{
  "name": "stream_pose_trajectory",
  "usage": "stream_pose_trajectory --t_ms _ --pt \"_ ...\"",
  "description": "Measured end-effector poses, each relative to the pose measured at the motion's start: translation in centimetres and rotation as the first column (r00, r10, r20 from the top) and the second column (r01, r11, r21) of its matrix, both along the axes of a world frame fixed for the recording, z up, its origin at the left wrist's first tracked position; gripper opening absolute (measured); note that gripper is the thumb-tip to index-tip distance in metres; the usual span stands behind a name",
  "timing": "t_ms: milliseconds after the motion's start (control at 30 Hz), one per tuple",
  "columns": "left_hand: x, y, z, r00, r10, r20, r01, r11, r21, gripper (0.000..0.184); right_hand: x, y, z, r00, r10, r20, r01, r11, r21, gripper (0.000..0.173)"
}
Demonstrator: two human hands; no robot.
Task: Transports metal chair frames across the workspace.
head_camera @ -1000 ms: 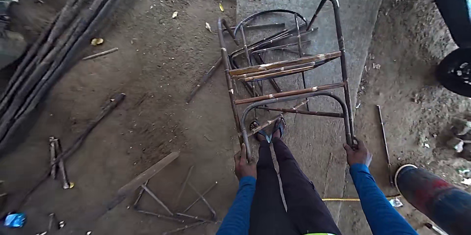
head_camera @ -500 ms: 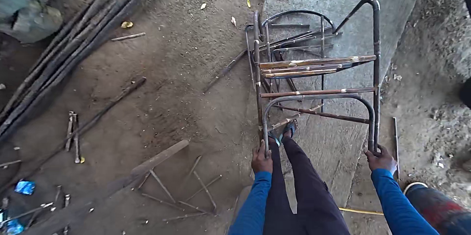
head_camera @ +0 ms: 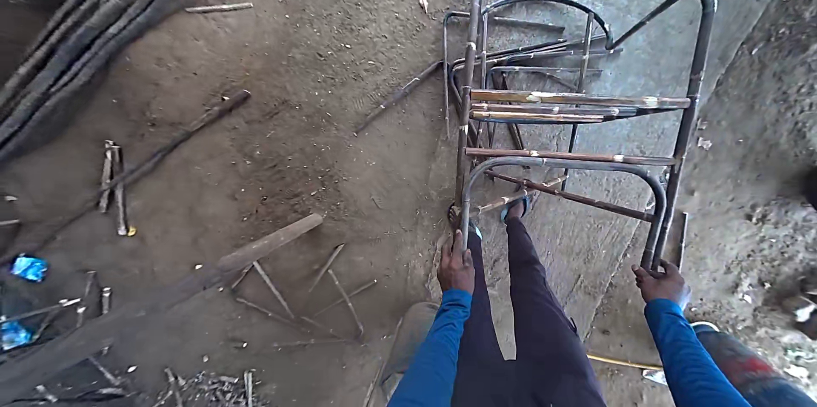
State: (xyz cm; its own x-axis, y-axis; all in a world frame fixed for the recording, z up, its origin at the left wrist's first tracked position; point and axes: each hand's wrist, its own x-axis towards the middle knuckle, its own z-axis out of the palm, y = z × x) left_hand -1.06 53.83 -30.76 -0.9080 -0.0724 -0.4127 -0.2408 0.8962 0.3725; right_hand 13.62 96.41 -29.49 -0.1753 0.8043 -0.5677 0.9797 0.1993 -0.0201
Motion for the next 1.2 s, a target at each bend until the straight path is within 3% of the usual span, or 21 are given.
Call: stream_pose_trajectory --t_ms 200,333,600,833,1200 --pt "-0.5 0.5 0.2 1.0 0.0 -0.017 0.0 1.0 0.023 0.05 -0.5 0.2 0.6 0.999 -0.03 0.019 0.03 0.999 -0.019 0.058" --pt "-1.3 -0.5 1.2 0.998 -0.009 0.062 0.006 0.999 0.045 0.049 -1.3 -0.9 1.4 0.996 -0.015 0.093 0.017 1.0 -0.022 0.054" --pt "-0.8 -1.9 -0.5 0.993 -0.091 0.078 0.093 0.996 -0.019 0.06 -0.7 -1.2 1.7 0.988 -0.137 0.077 0.142 0.988 -0.06 0.06" --pt "-1.1 -2.4 -0.9 0.992 -0.123 0.014 0.123 0.992 -0.006 0.058 -1.2 -0.3 2.2 0.984 -0.16 0.079 0.168 0.98 -0.111 0.05" --pt "-1.5 -0.8 -0.1 0.996 -0.084 0.016 0.084 0.996 -0.019 0.062 -0.7 0.1 1.2 0.992 -0.11 0.061 0.116 0.987 -0.11 0.066"
